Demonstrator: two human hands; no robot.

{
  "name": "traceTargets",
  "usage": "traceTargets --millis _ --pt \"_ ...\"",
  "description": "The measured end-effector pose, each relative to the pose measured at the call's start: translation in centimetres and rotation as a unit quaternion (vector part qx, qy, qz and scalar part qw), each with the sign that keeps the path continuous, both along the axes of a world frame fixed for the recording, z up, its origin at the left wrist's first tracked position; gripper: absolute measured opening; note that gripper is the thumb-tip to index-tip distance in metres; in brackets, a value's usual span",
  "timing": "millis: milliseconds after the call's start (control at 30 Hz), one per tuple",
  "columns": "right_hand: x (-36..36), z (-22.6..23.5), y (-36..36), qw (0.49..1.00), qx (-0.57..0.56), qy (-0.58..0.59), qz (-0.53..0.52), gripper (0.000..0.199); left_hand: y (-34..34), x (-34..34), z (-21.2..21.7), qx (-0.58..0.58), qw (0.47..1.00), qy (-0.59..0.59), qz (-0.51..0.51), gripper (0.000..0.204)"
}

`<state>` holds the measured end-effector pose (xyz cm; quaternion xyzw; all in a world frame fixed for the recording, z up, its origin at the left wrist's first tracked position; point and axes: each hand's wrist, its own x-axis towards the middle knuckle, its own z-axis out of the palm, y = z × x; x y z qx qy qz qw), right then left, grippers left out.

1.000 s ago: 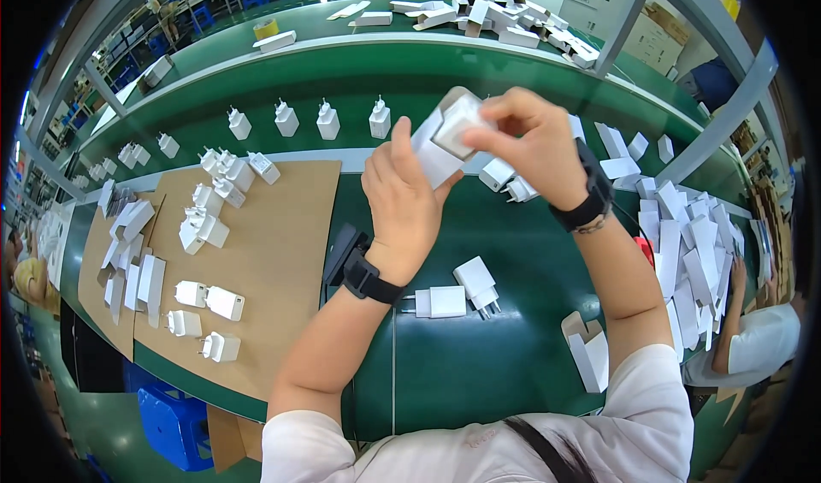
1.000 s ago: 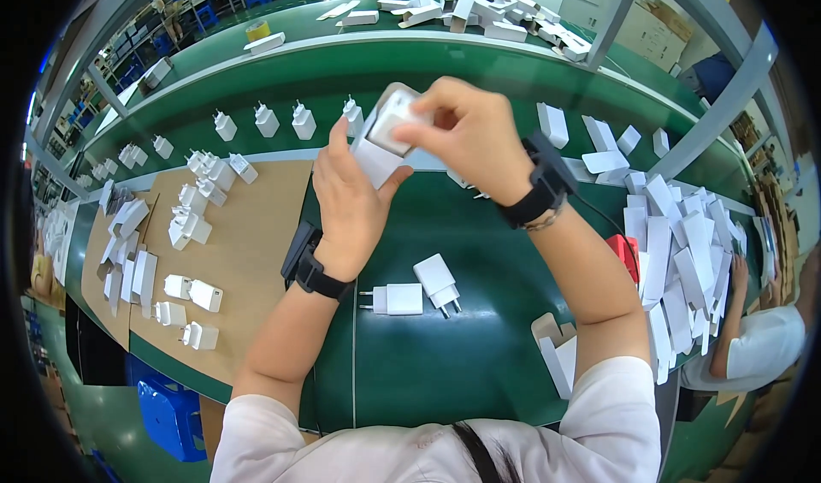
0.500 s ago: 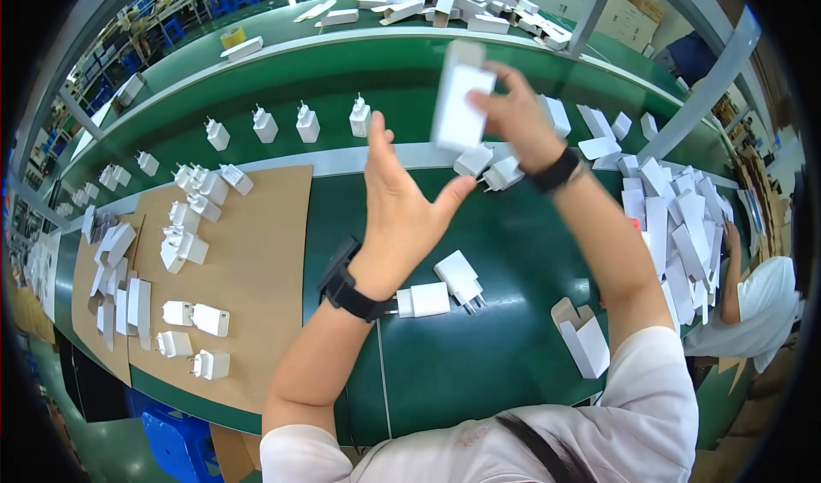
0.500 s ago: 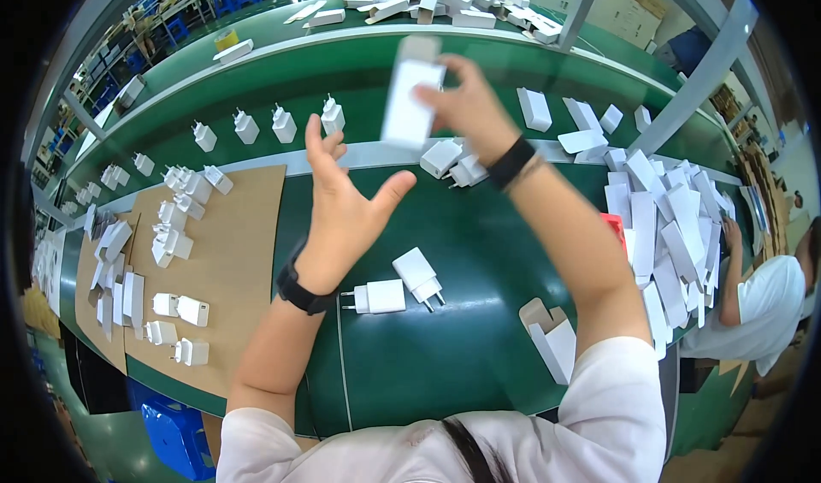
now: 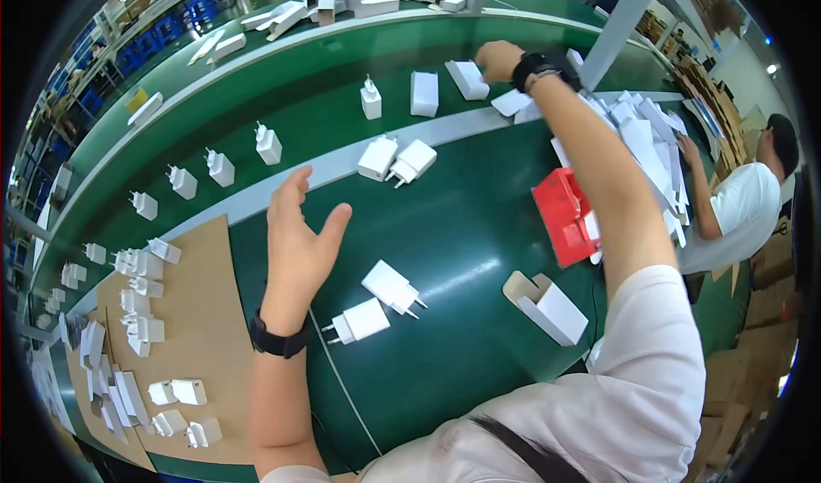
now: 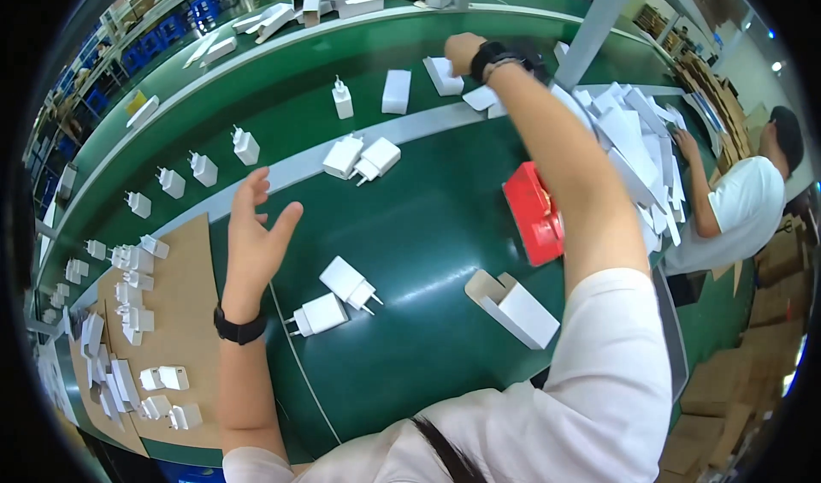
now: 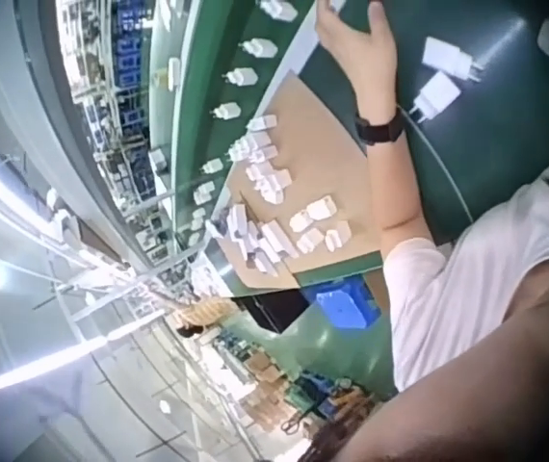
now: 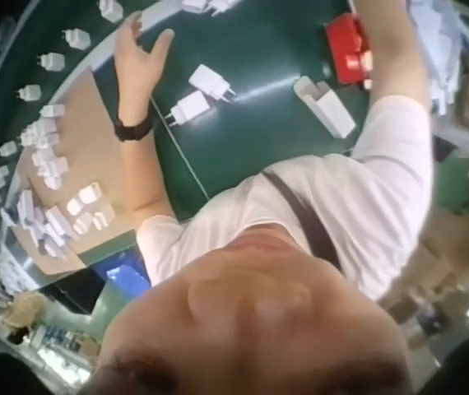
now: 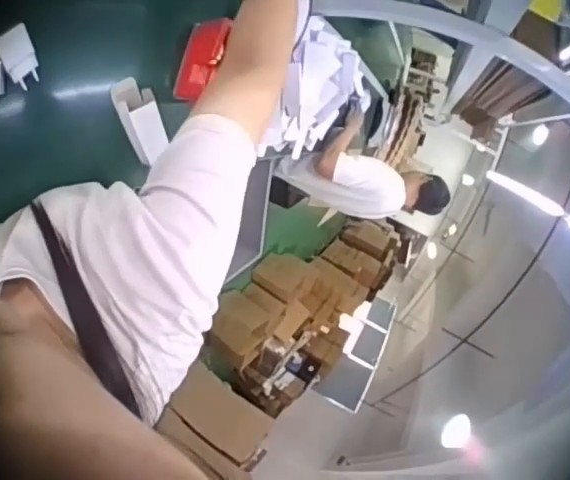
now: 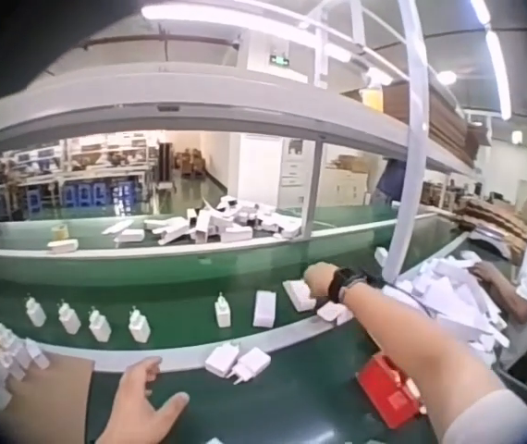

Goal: The person packages power adapters by hand, sliding each adapter into a white box and folding the flaps closed. After several units, the person stands up to relocate a cardboard box and a plastic bin filled with packaged items.

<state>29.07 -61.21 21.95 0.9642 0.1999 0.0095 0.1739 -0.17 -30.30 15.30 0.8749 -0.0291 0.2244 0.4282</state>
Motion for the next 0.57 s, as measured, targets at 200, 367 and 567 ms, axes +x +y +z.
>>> traceTargets --millis 200,367,567 --pt "-3.9 -3.5 -7.3 0.992 -0.129 -0.012 -0.001 0.061 -1.5 -0.1 1.3 -0.028 0.999 0.012 -0.042 0.056" --pt "-8.2 1.1 -1.5 0.996 -0.011 -0.032 0.086 0.044 -0.7 -0.1 0.3 -0.045 0.998 0.022 -0.042 0.062" --pt "-18.4 4.5 11.0 0.747 0.384 0.446 0.309 0.064 -1.5 -0.7 1.4 -0.155 0.957 0.021 -0.244 0.1"
